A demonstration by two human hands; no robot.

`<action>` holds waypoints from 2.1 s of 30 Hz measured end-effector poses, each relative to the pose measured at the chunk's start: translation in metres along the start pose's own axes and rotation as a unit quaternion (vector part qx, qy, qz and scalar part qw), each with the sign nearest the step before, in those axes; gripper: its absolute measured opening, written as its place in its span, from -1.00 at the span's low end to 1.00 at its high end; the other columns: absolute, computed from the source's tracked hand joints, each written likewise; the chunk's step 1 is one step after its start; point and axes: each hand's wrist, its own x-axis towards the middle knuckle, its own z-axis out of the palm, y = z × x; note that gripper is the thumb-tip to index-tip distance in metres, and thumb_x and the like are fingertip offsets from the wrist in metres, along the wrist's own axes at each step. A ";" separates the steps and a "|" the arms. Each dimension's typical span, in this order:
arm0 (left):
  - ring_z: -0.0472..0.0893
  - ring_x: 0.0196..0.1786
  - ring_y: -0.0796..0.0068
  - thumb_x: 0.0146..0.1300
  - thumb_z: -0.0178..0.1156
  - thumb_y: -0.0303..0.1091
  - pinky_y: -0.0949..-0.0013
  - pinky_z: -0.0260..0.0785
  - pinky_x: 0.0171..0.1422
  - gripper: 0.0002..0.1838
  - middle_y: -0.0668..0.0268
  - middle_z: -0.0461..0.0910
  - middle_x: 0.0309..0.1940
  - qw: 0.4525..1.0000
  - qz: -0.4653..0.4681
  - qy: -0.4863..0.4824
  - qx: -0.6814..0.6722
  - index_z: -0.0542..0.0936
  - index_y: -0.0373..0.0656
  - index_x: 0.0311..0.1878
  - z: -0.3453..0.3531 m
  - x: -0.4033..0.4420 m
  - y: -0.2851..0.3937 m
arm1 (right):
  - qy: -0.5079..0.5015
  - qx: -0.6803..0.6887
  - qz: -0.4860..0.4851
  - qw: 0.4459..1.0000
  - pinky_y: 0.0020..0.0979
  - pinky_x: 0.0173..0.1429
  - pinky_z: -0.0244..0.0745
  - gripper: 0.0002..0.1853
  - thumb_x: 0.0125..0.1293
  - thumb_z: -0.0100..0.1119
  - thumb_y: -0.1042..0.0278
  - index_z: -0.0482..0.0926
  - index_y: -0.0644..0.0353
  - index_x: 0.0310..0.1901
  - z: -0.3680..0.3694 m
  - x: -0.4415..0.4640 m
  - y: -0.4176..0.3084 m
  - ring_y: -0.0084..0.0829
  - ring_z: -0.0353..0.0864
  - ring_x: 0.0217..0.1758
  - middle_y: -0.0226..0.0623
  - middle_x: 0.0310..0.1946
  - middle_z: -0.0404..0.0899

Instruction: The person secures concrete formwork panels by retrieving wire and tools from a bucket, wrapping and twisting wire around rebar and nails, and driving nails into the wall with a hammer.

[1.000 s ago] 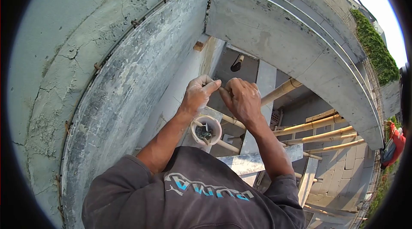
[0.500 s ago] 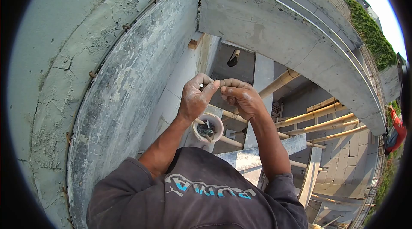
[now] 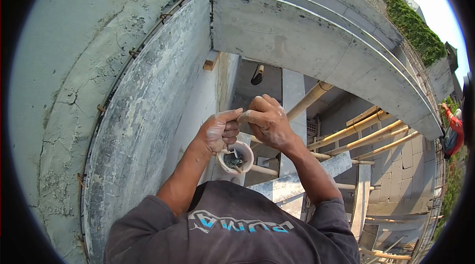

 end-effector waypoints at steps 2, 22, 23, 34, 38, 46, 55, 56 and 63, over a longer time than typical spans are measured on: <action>0.25 -0.64 0.82 0.42 0.28 -0.20 0.58 0.07 -0.61 -0.80 0.60 0.38 -0.58 0.967 0.168 0.112 0.153 0.59 -0.12 -0.19 0.013 -0.001 -0.011 | -0.015 0.005 0.045 0.999 -0.15 -0.25 0.45 -0.82 0.12 0.27 0.58 0.68 0.02 -0.29 0.002 -0.006 0.008 -0.20 0.52 -0.28 -0.31 -0.43 0.43; 0.13 -0.58 0.76 0.53 0.12 -0.15 0.56 0.00 -0.51 -0.78 0.63 0.20 -0.56 0.989 -0.084 -0.122 0.020 0.52 -0.10 -0.16 -0.022 -0.003 0.000 | -0.077 -0.070 -0.107 0.989 -0.25 -0.25 0.50 -0.83 0.02 0.31 0.40 0.67 -0.03 -0.29 -0.015 -0.002 0.003 -0.27 0.48 -0.28 -0.35 -0.37 0.41; 0.12 -0.58 0.76 0.54 0.11 -0.15 0.56 0.01 -0.51 -0.78 0.62 0.20 -0.55 0.989 -0.084 -0.123 0.006 0.50 -0.08 -0.18 -0.017 -0.006 -0.001 | -0.079 -0.065 -0.094 0.990 -0.24 -0.26 0.51 -0.85 0.06 0.30 0.44 0.67 -0.01 -0.30 -0.014 -0.003 0.005 -0.27 0.50 -0.26 -0.34 -0.35 0.41; 0.64 -0.28 0.43 0.29 0.41 -0.31 0.32 0.51 -0.12 -0.69 0.28 0.68 -0.18 0.811 0.281 0.037 0.512 0.66 -0.22 0.04 0.021 -0.020 0.001 | -0.111 0.200 0.202 0.952 -0.39 -0.21 0.44 -0.88 0.24 0.18 0.48 0.65 0.15 -0.20 -0.035 0.006 0.007 -0.46 0.51 -0.32 -0.35 -0.36 0.51; 0.65 -0.33 0.32 0.18 0.48 -0.30 0.26 0.51 -0.21 -0.73 0.26 0.63 -0.31 0.679 0.414 0.065 0.603 0.70 -0.13 -0.08 0.025 -0.018 -0.005 | -0.147 0.243 0.319 0.904 -0.50 -0.28 0.32 -0.77 0.21 0.33 0.29 0.60 0.22 -0.18 -0.041 0.012 0.000 -0.64 0.36 -0.38 -0.49 -0.45 0.46; 0.58 -0.52 0.33 0.04 0.56 -0.31 0.27 0.42 -0.47 -0.74 0.32 0.52 -0.50 0.549 0.532 0.067 0.641 0.72 -0.11 -0.21 0.021 -0.016 -0.007 | -0.181 0.261 0.366 0.875 -0.51 -0.33 0.31 -0.73 0.16 0.43 0.23 0.58 0.23 -0.30 -0.042 0.012 -0.003 -0.64 0.39 -0.40 -0.51 -0.48 0.49; 0.57 -0.55 0.44 0.04 0.57 -0.38 0.33 0.42 -0.50 -0.73 0.33 0.54 -0.52 0.520 0.578 0.039 0.628 0.71 -0.18 -0.21 0.019 -0.013 -0.007 | -0.174 0.377 0.353 0.838 -0.55 -0.29 0.32 -0.75 0.26 0.43 0.25 0.63 0.24 -0.23 -0.040 0.000 0.011 -0.70 0.40 -0.37 -0.55 -0.43 0.54; 0.57 -0.55 0.44 0.05 0.56 -0.39 0.33 0.42 -0.50 -0.74 0.33 0.54 -0.52 0.525 0.573 0.032 0.628 0.71 -0.19 -0.20 0.019 -0.014 -0.007 | -0.177 0.382 0.354 0.835 -0.55 -0.29 0.33 -0.75 0.26 0.44 0.24 0.63 0.24 -0.23 -0.039 -0.001 0.011 -0.70 0.40 -0.36 -0.55 -0.42 0.54; 0.57 -0.44 0.39 0.27 0.40 -0.35 0.31 0.40 -0.38 -0.86 0.28 0.53 -0.50 0.678 0.476 0.021 0.559 0.72 -0.20 -0.21 0.027 -0.021 -0.010 | -0.149 0.354 0.324 0.864 -0.51 -0.25 0.37 -0.73 0.29 0.46 0.25 0.61 0.26 -0.22 -0.040 -0.007 0.008 -0.67 0.42 -0.34 -0.54 -0.45 0.53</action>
